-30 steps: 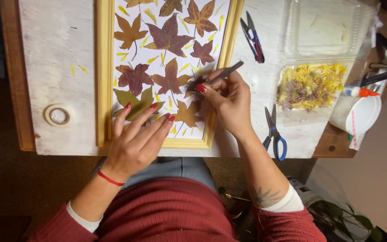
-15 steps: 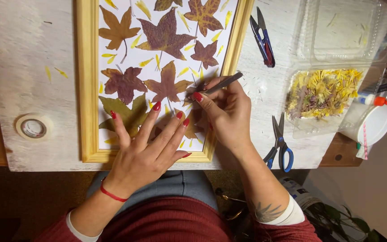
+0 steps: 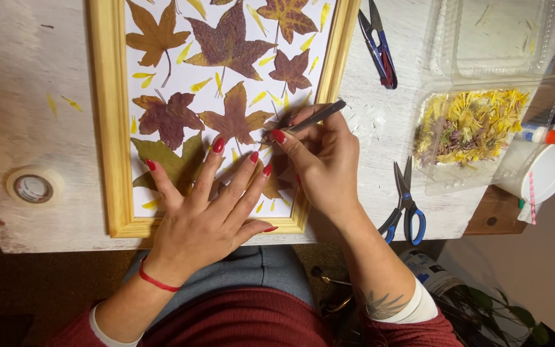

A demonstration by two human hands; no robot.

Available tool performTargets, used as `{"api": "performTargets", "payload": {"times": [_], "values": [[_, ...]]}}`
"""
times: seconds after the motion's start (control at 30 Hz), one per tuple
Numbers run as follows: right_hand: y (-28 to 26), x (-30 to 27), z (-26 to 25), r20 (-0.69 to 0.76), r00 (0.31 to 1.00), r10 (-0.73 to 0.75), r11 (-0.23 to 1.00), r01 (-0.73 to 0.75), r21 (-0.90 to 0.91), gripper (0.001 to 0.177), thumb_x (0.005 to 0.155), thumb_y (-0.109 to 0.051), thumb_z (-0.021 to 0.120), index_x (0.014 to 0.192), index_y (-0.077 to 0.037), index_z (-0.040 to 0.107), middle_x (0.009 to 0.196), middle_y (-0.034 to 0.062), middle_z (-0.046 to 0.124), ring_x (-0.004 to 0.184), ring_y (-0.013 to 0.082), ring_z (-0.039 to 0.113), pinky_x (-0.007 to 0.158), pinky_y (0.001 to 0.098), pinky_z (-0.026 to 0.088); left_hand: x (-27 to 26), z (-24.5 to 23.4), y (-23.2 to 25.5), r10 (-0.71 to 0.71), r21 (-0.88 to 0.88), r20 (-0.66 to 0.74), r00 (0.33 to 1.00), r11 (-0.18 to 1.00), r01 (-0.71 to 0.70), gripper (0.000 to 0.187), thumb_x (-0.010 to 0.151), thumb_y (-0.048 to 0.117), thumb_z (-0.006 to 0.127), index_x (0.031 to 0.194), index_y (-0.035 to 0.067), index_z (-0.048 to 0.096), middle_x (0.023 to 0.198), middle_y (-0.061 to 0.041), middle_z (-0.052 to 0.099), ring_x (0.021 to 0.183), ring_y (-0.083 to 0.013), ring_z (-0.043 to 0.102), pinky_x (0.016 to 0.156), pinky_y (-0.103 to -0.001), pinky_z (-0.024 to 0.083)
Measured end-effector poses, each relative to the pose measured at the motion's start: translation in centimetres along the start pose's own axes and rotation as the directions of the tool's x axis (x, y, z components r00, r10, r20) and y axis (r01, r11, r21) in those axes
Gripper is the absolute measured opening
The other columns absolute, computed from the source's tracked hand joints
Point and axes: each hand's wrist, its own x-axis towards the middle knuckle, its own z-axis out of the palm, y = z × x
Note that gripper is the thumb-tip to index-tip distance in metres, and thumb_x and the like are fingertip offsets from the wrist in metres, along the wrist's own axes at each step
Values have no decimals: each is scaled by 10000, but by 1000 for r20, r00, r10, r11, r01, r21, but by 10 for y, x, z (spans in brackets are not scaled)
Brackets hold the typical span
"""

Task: The recorder is placing small leaf cutouts into a picture frame to create a decorative arrangement.

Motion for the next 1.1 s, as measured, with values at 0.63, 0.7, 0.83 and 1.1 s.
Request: {"api": "performTargets", "payload": {"times": [0.63,0.7,0.83,1.1], "values": [[0,0,2,-7,999,-49,996,48,-69,197,984,52,698,1116,10,559,886,80,755,804,79,718,669,207,574,6,-6,-1,-20,-25,79,997,999,22,887,914,842,500,1515,200,606,1626,-37,442,1536,-378,268,1001,-907,111],[1,0,2,-9,998,-56,996,55,-68,195,987,52,699,1118,10,561,892,79,755,812,79,719,676,206,573,6,-5,-1,-20,-23,77,997,999,22,891,913,847,500,1513,198,609,1626,-37,441,1538,-379,263,1000,-908,109],[2,0,2,-9,998,-63,995,62,-76,206,983,53,704,1124,12,560,893,78,747,814,78,712,689,208,573,5,-5,-1,-19,-24,73,997,999,21,884,919,845,503,1512,198,610,1631,-34,439,1537,-383,264,998,-907,115],[3,-1,3,-24,997,-78,993,75,-91,203,987,54,706,1126,13,564,893,80,748,807,78,707,688,210,570,6,-6,-1,-17,-24,76,997,1000,19,890,911,844,504,1518,201,604,1626,-31,431,1534,-383,263,992,-910,139]]}}
